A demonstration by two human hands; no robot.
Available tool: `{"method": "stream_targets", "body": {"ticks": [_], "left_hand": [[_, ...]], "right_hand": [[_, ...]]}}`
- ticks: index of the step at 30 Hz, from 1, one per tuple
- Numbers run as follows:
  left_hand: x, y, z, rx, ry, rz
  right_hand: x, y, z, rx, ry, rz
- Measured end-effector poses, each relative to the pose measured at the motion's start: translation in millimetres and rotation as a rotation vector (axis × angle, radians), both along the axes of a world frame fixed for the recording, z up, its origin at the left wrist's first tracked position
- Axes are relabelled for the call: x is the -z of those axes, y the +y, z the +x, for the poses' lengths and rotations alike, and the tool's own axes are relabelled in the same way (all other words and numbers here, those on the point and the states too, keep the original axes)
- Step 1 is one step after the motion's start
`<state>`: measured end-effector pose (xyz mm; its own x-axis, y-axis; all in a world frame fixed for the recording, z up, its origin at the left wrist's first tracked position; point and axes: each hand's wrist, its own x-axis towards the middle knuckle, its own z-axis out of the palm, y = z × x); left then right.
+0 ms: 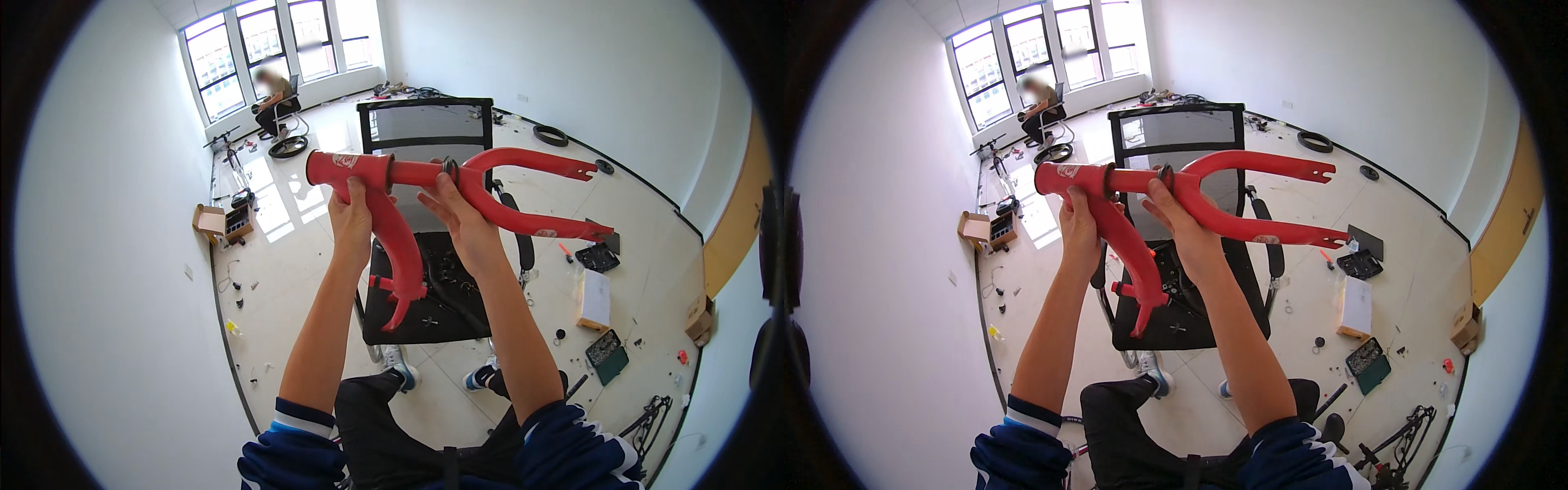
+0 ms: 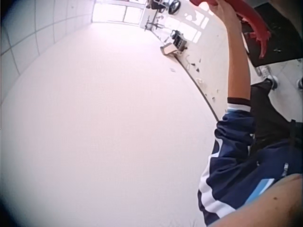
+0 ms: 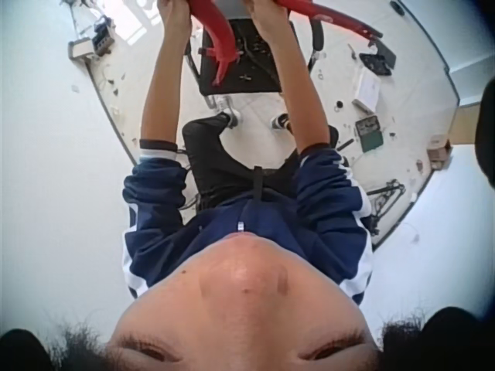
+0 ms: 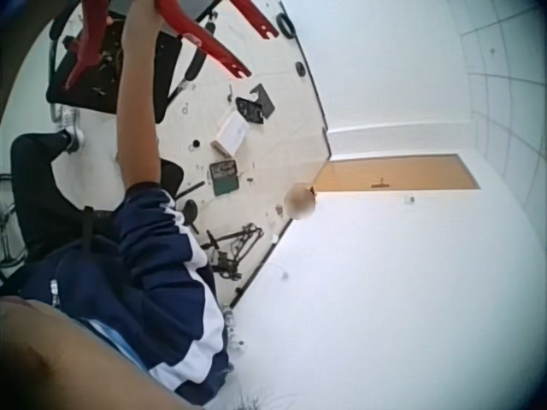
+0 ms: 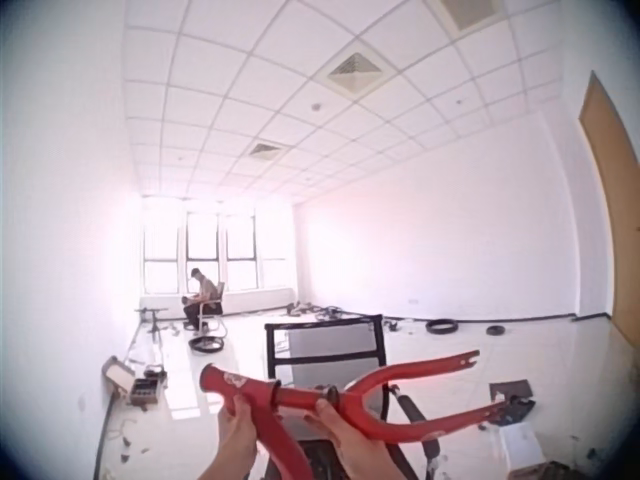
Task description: The person assembles a bicycle by attaching a disc brake rotor to a wheel, then mounting a red fork onto a handlebar stem. They secure the components using bolts and washers, working primarily while seated on a chair.
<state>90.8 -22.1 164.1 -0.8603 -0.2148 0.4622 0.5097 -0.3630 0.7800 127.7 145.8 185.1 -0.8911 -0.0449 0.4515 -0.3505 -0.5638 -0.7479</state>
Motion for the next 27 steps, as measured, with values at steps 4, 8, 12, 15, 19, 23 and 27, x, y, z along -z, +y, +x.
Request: {"method": "stream_targets", "body": {"ticks": [4, 8, 12, 15, 19, 23, 27], "left_hand": [[2.8, -2.3, -0.2, 0.003, 0.019, 0.019], [5.5, -10.2, -3.0, 0.007, 0.036, 0.070], [9.9, -8.0, -6.2, 0.003, 0.056, 0.115], [7.5, 2.0, -0.6, -0.018, 0.032, 0.110], [10.5, 19.0, 6.5, -0.014, 0.035, 0.016], [17.4, 34.3, 6.2, -0.066, 0.103, -0.025], [15.1, 46.7, 14.3, -0.108, 0.063, 0.004]], "right_hand": [[1.1, -2.0, 0.2, -0.086, -0.006, -0.028], [3.6, -9.1, -2.2, -0.099, 0.004, 0.008], [19.0, -20.8, 20.1, -0.228, 0.128, -0.321], [23.3, -17.5, 29.2, -0.280, 0.090, -0.609], [26.4, -13.9, 25.6, 0.012, -0.034, -0.386], [14.2, -12.5, 27.8, 0.118, -0.088, -0.281], [9.5, -4.0, 34.1, 0.157, -0.214, -0.229]]}}
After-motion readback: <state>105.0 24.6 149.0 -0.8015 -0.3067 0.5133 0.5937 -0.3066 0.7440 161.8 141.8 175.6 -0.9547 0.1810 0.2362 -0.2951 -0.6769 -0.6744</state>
